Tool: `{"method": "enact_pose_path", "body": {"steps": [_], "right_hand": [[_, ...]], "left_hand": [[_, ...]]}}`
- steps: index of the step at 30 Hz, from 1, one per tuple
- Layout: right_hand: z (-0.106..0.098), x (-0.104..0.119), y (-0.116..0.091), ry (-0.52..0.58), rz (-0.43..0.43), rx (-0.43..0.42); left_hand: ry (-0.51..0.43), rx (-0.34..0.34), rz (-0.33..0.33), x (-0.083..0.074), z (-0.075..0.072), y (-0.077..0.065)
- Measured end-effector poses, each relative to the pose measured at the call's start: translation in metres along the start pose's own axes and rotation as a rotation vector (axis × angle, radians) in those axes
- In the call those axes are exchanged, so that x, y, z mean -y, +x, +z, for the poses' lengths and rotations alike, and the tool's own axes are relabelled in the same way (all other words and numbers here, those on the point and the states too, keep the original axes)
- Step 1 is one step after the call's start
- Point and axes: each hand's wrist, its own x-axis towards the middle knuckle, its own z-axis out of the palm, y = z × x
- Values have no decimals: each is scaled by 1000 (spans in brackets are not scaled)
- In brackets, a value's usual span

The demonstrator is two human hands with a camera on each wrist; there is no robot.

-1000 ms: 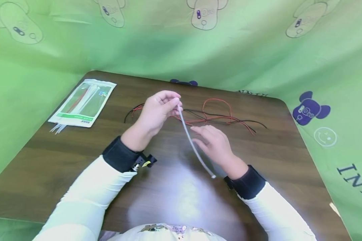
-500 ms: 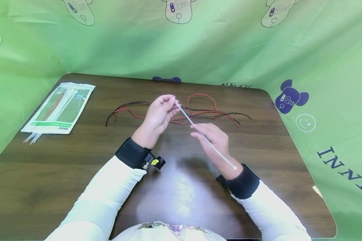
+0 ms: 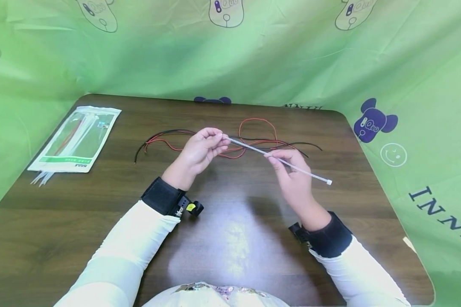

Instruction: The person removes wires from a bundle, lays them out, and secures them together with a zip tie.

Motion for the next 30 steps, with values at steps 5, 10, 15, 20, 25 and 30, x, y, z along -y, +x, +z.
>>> {"method": "enact_pose_path", "body": {"steps": [5, 10, 15, 20, 25, 30], "right_hand": [[-9, 2, 4, -89, -25, -8], [-18, -1, 0, -204, -72, 61], [-25, -9, -8, -309, -156, 192], [-21, -16, -12, -385, -217, 309], [-5, -19, -17, -430, -279, 411], [8, -22, -19, -513, -323, 459]], "left_hand": [[141, -78, -31, 2, -6, 7], [820, -154, 103, 2, -25, 24], [1475, 31, 127, -3, -39, 47], [1682, 251, -3, -1, -37, 69], [1702, 312, -69, 8, -37, 85], [1724, 330, -84, 17, -33, 93]]}}
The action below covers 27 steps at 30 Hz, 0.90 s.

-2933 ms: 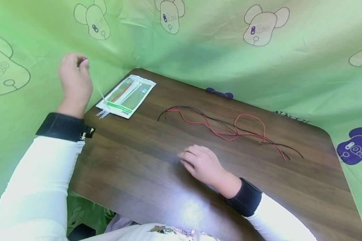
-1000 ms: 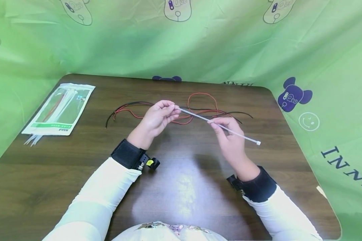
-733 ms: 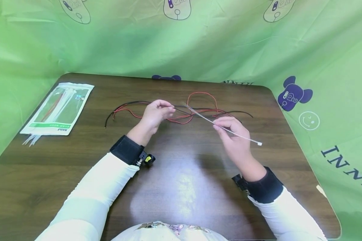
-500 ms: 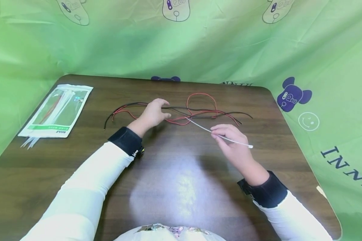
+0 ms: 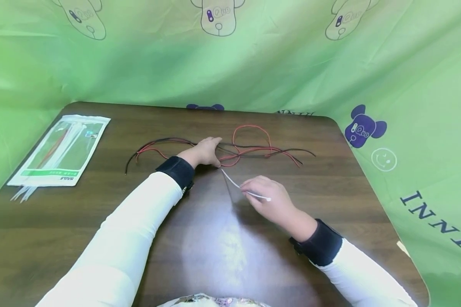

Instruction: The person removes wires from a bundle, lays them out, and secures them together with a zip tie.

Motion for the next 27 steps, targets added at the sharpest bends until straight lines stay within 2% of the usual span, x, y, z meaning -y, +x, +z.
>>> {"method": "enact_pose_path", "body": {"steps": [6, 10, 15, 22, 27], "right_hand": [[11, 1, 7, -133, 38, 32], [18, 1, 14, -210, 85, 78], [29, -1, 21, -256, 131, 127], [37, -6, 29, -284, 168, 147], [43, -11, 37, -342, 142, 196]], "left_hand": [[58, 4, 4, -3, 1, 2], [48, -7, -18, -4, 0, 2], [15, -20, -37, -5, 2, 2], [25, -71, -6, -6, 2, 2], [1, -74, 16, -4, -1, 2]]}}
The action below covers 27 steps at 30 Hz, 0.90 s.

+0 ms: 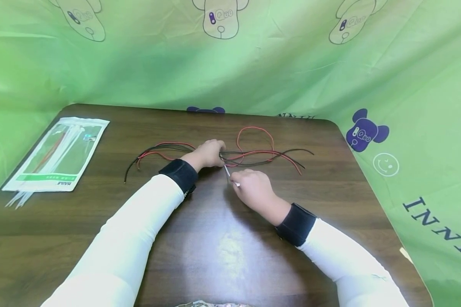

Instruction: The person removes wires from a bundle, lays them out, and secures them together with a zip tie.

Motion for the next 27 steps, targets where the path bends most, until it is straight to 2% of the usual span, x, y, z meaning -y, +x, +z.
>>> {"method": "enact_pose_path", "body": {"steps": [3, 7, 13, 18, 20, 27], "right_hand": [[2, -1, 6, -45, -27, 22], [5, -2, 12, -102, -21, 78], [11, -4, 19, -151, 21, 200], [15, -4, 21, -151, 38, 261], [16, -3, 20, -152, 40, 281], [19, 0, 18, -179, 24, 339]], "left_hand": [[-24, 10, 22, 0, -1, 2], [-52, 20, 43, 2, -4, 5], [-82, 41, 12, 2, -12, 8], [-49, -26, -39, 5, -14, 16], [-19, -55, -36, 7, -11, 21], [58, -73, -39, 6, -5, 35]]}}
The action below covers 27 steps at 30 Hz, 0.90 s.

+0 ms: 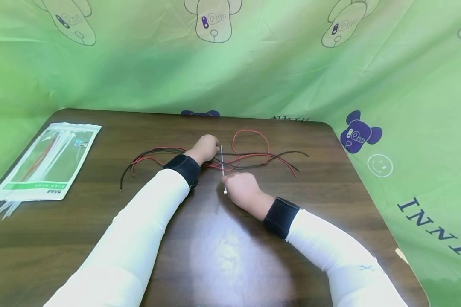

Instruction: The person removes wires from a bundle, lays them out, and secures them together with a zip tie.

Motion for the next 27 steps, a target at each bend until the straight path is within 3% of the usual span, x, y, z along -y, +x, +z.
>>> {"method": "enact_pose_path", "body": {"steps": [7, 11, 15, 20, 23, 27], "right_hand": [[-1, 1, -2, -14, -25, 27], [-1, -1, -1, -8, -26, 31], [0, -4, 0, 1, -8, 15], [2, -7, 2, -6, 7, 17], [1, -9, 4, -8, 4, 23], [1, -11, 6, -4, 13, 26]], "left_hand": [[57, 5, 34, -4, 5, 7], [-77, -50, 15, -8, 6, 8], [-291, -110, -30, -14, 6, 5], [-492, -147, -68, -18, 7, 2], [-570, -163, -95, -18, 8, 2], [-567, -173, -106, -18, 7, 0]]}}
